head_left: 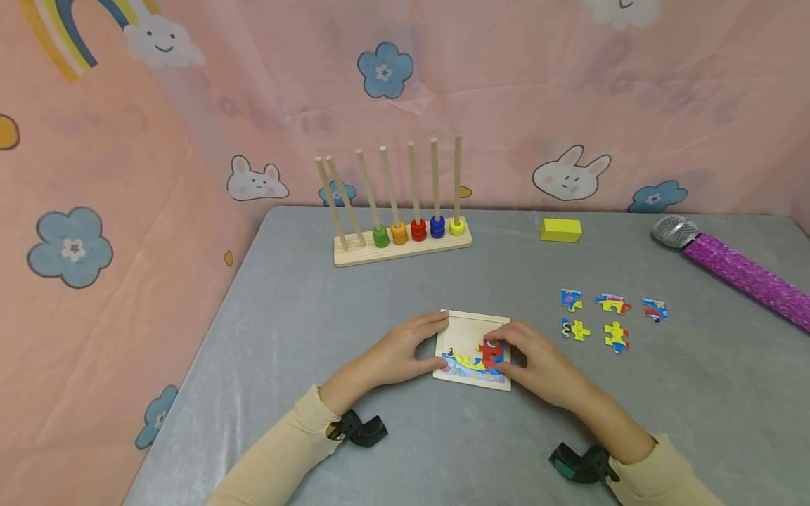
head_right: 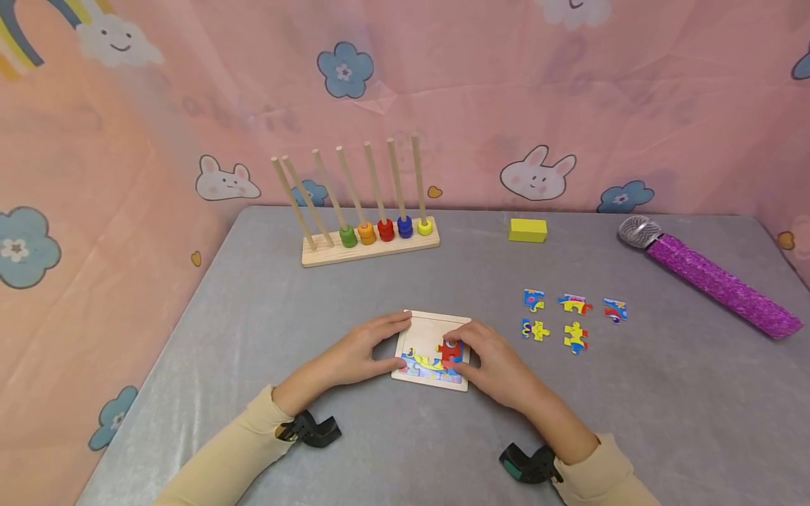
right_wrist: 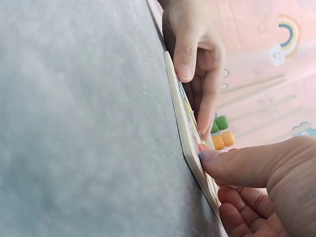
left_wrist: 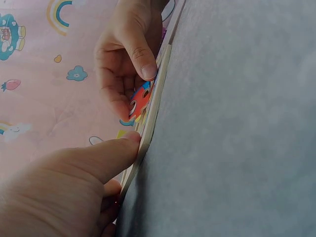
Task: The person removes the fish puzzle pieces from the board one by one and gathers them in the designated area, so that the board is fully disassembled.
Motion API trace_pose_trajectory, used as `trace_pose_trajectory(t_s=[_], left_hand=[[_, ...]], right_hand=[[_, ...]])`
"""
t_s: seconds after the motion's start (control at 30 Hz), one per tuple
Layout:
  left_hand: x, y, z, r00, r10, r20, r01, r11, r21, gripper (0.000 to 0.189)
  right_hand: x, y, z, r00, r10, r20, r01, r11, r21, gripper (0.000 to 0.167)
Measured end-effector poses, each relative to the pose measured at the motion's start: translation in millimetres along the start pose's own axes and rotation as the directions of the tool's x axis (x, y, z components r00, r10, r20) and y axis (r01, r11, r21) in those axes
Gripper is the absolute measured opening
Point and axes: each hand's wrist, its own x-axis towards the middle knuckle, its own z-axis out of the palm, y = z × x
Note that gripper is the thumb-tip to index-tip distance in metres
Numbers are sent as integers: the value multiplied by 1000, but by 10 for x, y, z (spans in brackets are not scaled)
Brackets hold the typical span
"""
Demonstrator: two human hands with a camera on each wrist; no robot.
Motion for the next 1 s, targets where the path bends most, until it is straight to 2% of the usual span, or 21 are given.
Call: trace_pose_trajectory(t_s=[0.33,0.6,0.8,1.0], left_hand=[[-2,-10,7,1000,3,-1,-3,1000,-1,65],[9,-12,12,1000,6,-6,-6,1000,-8,65],[5,3,3,1000,8,-4,-8,1000,-3,66],[0,-1,8,1000,7,-10,-7,1000,4,66]], right_hand=[[2,34,-17,1000,11,9,-11,999,31,39],[9,76,-36,1000,-17,-12,18,996,89,33],[6,87,-118,1000,16,3,-16,996,84,34],[-52,177,-250,999,12,-44,-10,998,55,37]])
